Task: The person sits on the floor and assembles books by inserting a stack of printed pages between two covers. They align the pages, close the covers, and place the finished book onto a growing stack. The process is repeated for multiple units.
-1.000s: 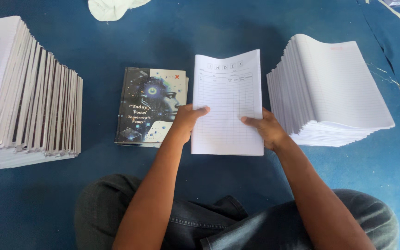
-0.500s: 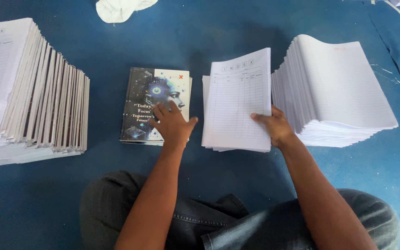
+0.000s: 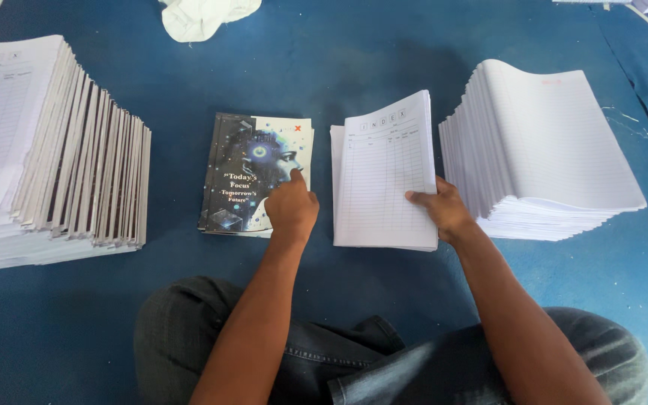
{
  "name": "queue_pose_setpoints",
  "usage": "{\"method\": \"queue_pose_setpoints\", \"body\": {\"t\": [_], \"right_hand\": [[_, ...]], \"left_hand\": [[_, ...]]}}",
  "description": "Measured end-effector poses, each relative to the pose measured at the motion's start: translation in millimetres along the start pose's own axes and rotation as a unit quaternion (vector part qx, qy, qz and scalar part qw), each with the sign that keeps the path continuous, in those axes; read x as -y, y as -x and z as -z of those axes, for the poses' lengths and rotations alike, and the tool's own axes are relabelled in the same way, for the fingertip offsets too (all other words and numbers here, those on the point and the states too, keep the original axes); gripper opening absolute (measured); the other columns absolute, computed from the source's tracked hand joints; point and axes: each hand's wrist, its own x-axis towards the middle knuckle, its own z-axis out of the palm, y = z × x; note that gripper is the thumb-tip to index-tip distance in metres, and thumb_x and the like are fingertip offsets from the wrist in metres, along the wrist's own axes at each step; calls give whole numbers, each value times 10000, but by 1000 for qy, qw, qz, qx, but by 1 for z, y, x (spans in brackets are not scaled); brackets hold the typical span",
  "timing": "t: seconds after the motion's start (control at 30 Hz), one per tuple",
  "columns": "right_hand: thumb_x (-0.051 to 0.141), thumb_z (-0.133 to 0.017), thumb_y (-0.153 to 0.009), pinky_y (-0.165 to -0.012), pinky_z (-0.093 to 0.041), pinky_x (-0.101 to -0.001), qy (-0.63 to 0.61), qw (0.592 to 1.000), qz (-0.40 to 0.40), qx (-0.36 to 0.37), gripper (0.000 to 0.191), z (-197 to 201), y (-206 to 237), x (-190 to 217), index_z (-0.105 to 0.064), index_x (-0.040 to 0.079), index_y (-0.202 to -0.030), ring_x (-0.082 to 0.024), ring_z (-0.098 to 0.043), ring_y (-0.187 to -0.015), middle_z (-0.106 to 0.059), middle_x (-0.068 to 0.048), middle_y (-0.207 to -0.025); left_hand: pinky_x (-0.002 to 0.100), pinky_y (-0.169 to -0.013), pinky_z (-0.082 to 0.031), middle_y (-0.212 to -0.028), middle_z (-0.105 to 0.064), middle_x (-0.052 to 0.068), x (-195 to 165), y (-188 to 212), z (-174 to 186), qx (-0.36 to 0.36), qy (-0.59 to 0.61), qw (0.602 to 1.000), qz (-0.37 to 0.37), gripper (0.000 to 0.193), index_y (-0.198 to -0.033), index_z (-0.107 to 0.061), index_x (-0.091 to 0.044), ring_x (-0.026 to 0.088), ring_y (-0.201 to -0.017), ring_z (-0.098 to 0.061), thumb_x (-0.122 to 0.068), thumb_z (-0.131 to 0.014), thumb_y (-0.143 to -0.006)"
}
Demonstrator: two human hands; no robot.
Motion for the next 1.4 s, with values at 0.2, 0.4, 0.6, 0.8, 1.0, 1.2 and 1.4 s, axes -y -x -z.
{"method": "queue_pose_setpoints", "body": {"t": [0.2, 0.4, 0.6, 0.8, 1.0, 1.2, 1.4], "right_hand": [[33, -627, -913, -950, -613, -430, 2, 1000, -13, -8, 485, -2, 1, -1, -533, -25, -1384, -355, -715, -1111, -668, -264, -1274], [44, -620, -915, -950, -616, -430, -19, 1000, -16, -7, 481, -5, 1, 0, -529, -18, -1382, -351, -715, -1114, -666, -263, -1271], [55, -635, -902, -970, -598, -442, -48, 999, -24, -5, 499, -12, -2, -3, -532, 5, -1387, -343, -702, -1130, -665, -247, -1276], [34, -664, -876, -980, -587, -445, -127, 992, -17, 12, 519, -36, -13, -14, -544, -6, -1379, -340, -681, -1157, -663, -225, -1288], [25, -678, -869, -983, -587, -434, -172, 985, -22, 24, 520, -65, -20, -21, -545, -14, -1370, -330, -684, -1152, -666, -219, -1295], [33, -645, -898, -965, -598, -432, -208, 976, -35, 51, 482, -110, -26, -22, -545, -11, -1368, -326, -690, -1132, -669, -211, -1282], [57, -645, -895, -974, -592, -438, -203, 976, -40, 68, 507, -132, -23, -25, -524, 14, -1386, -325, -678, -1159, -653, -216, -1303]], "left_hand": [[506, -670, -582, -853, -725, 193, -4, 1, 13, -63, 1, 995, -75, 260, -1067, -673, -75, 395, -793, -728, -75, -684, -807], [481, -646, -582, -874, -707, 153, -9, 0, 23, -140, -8, 987, -84, 38, -828, -692, -57, 367, -786, -726, -73, -695, -793], [488, -626, -571, -901, -704, 157, -18, 3, 41, -146, -13, 986, -80, 164, -986, -722, -90, 372, -797, -715, -62, -658, -837], [494, -592, -562, -905, -692, 199, -33, 13, 43, -118, -2, 990, -83, 592, -1368, -628, -49, 383, -802, -691, -75, -672, -778], [506, -688, -557, -961, -708, 155, -37, 18, 39, -100, 15, 993, -65, 175, -963, -707, -29, 357, -935, -680, -124, -664, -823], [590, -854, -441, -1025, -695, 150, -24, 11, 33, -14, 32, 999, -28, 232, -949, -720, -51, 372, -1024, -635, -223, -694, -796], [647, -973, -375, -1104, -717, 144, 4, 1, 10, -42, 22, 999, 8, 301, -1177, -691, -90, 375, -1145, -615, -156, -642, -888]]}}
